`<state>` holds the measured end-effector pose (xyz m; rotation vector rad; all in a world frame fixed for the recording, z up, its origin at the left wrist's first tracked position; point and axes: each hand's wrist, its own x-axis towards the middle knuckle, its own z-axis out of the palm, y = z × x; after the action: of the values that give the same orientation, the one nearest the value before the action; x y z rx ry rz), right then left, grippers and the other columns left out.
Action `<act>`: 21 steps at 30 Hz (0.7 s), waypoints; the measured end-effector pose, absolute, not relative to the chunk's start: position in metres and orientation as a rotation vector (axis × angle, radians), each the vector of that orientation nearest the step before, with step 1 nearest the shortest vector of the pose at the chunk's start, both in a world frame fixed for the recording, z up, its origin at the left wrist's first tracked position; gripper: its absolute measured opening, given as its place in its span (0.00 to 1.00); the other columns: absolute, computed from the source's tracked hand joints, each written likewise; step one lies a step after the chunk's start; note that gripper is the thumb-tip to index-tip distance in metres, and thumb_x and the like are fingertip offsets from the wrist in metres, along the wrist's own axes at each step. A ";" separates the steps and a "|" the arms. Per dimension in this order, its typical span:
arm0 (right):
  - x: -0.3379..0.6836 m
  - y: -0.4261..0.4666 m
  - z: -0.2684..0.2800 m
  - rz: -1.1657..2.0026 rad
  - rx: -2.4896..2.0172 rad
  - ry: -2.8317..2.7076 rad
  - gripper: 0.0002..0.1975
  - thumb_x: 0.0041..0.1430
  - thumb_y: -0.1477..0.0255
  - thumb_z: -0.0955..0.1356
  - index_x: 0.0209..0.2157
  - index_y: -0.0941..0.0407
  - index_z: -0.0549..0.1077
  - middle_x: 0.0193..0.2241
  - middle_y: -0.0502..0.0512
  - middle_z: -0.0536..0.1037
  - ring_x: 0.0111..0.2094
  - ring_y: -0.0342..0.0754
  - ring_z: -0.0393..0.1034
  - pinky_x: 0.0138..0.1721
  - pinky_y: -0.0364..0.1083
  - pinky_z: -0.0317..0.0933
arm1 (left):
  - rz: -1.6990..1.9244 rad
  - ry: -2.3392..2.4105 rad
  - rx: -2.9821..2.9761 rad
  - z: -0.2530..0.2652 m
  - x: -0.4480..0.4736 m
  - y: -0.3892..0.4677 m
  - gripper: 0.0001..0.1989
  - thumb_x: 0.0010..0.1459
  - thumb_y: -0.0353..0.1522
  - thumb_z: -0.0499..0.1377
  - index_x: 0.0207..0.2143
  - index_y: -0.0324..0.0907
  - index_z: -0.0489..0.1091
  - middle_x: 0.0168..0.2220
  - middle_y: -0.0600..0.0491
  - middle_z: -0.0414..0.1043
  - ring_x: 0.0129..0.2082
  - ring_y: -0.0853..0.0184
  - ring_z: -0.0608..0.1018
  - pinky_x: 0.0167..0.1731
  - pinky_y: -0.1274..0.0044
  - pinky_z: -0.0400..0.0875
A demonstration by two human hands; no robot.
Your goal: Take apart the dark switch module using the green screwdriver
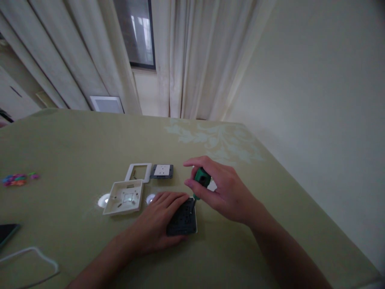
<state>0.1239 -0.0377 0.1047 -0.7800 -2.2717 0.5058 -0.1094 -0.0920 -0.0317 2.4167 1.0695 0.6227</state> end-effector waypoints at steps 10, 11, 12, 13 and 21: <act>0.130 -0.048 0.117 0.638 -0.654 -2.414 0.27 0.66 0.78 0.68 0.65 0.52 0.68 0.49 0.53 0.82 0.44 0.47 0.78 0.51 0.47 0.71 | 0.661 1.043 2.396 -0.028 -0.110 -0.090 0.43 0.57 0.37 0.73 0.72 0.50 0.60 0.67 0.43 0.72 0.64 0.42 0.74 0.65 0.51 0.68; 0.132 -0.049 0.118 0.649 -0.624 -2.441 0.29 0.64 0.78 0.69 0.65 0.52 0.67 0.50 0.54 0.81 0.46 0.48 0.78 0.52 0.47 0.71 | 0.658 1.039 2.389 -0.026 -0.111 -0.090 0.43 0.57 0.36 0.73 0.71 0.50 0.61 0.66 0.43 0.72 0.64 0.43 0.74 0.64 0.52 0.69; 0.133 -0.049 0.120 0.629 -0.607 -2.463 0.28 0.63 0.77 0.69 0.64 0.52 0.68 0.51 0.55 0.81 0.48 0.50 0.78 0.53 0.48 0.71 | 0.654 1.036 2.380 -0.025 -0.113 -0.090 0.42 0.57 0.36 0.73 0.71 0.50 0.61 0.66 0.43 0.72 0.64 0.43 0.75 0.64 0.52 0.69; 0.134 -0.050 0.120 0.575 -0.615 -2.475 0.25 0.64 0.75 0.70 0.62 0.53 0.70 0.50 0.56 0.82 0.49 0.52 0.78 0.53 0.49 0.71 | 0.647 1.032 2.370 -0.024 -0.114 -0.089 0.42 0.57 0.35 0.73 0.71 0.50 0.62 0.66 0.43 0.72 0.63 0.44 0.75 0.64 0.53 0.70; 0.130 -0.052 0.121 0.410 -0.642 -2.493 0.14 0.69 0.71 0.65 0.55 0.54 0.72 0.44 0.57 0.81 0.44 0.53 0.75 0.47 0.51 0.69 | 0.664 0.962 2.293 -0.020 -0.128 -0.086 0.47 0.57 0.39 0.76 0.74 0.52 0.59 0.69 0.42 0.69 0.67 0.42 0.71 0.68 0.50 0.67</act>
<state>0.1305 -0.0518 0.1207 -0.6425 -2.4929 0.4095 -0.1279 -0.0858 -0.0197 2.2927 0.9620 0.6643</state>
